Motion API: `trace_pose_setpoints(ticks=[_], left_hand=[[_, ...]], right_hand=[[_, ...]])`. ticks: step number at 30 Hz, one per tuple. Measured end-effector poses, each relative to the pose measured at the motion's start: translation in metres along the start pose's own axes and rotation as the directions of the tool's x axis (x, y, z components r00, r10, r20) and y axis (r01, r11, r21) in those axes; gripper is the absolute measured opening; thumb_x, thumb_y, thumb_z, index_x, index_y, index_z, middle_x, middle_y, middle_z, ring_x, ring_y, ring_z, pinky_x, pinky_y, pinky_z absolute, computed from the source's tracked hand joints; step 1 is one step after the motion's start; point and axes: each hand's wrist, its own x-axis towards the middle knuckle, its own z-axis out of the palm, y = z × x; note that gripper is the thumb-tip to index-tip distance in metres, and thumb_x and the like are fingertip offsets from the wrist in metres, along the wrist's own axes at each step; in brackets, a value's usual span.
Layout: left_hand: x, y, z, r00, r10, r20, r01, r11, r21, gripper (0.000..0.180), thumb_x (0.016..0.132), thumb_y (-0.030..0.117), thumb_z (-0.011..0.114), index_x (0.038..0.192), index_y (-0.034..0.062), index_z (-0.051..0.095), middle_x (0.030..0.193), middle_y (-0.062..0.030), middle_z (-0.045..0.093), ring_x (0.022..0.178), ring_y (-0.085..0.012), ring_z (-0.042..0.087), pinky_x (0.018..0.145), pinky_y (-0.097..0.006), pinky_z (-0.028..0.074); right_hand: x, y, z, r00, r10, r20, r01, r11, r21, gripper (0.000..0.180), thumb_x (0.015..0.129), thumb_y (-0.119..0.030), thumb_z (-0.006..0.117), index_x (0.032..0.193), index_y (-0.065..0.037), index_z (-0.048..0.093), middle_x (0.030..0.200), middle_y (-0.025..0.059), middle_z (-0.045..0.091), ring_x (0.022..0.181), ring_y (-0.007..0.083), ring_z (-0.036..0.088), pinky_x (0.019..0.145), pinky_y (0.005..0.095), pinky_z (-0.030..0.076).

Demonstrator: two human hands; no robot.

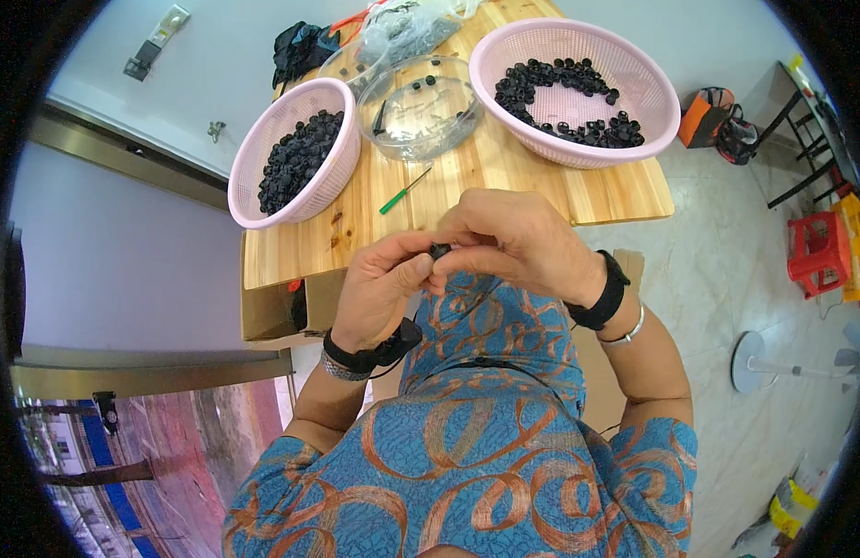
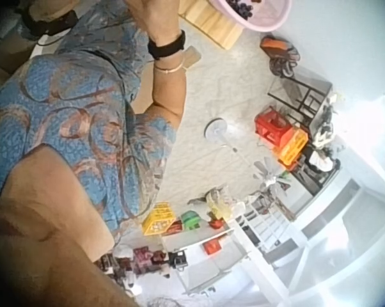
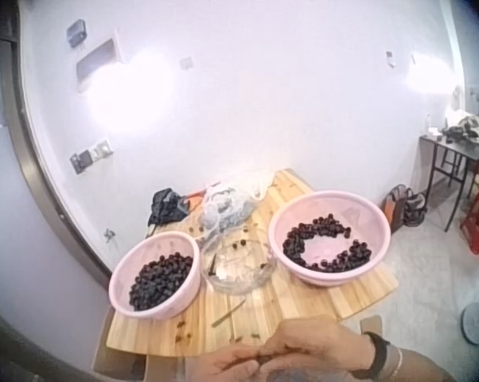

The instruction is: Assembling small black plastic components by inserting metal pins and organizing them into containers.

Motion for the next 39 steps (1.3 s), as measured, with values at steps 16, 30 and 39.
trace_pose_setpoints(ticks=[16, 30, 39], left_hand=[[-0.01, -0.019, 0.002, 0.924, -0.355, 0.14, 0.381, 0.887, -0.262, 0.018, 0.088, 0.01, 0.055, 0.103, -0.0003, 0.055, 0.085, -0.0015, 0.057, 0.07, -0.0048, 0.051, 0.061, -0.017, 0.042], [-0.001, -0.009, -0.012, 0.974, -0.211, 0.082, 0.226, 0.89, -0.395, 0.026, 0.089, 0.008, 0.052, 0.114, 0.0001, 0.052, 0.095, -0.0062, 0.06, 0.081, -0.0101, 0.056, 0.068, -0.02, 0.045], [0.004, 0.093, -0.067, 0.898, 0.33, -0.291, -0.152, 0.853, 0.498, 0.024, 0.084, 0.002, 0.056, 0.108, 0.0025, 0.058, 0.089, -0.0019, 0.059, 0.077, -0.0075, 0.056, 0.064, -0.02, 0.046]], right_hand=[[0.012, -0.001, -0.017, 0.835, -0.194, 0.515, 0.329, 0.926, -0.186, 0.029, 0.074, -0.029, 0.063, 0.085, -0.004, 0.053, 0.075, 0.0084, 0.053, 0.072, 0.0282, 0.055, 0.061, 0.0367, 0.046], [0.002, 0.029, -0.009, 0.973, 0.038, 0.226, -0.082, 0.978, 0.189, 0.045, 0.064, -0.025, 0.08, 0.095, -0.004, 0.056, 0.062, -0.001, 0.048, 0.054, 0.0084, 0.044, 0.047, 0.0227, 0.037], [-0.001, 0.04, 0.003, 0.975, 0.179, 0.135, -0.199, 0.969, 0.148, 0.027, 0.073, -0.014, 0.073, 0.089, -0.001, 0.057, 0.061, -0.0006, 0.049, 0.053, 0.0073, 0.045, 0.048, 0.0219, 0.038]])
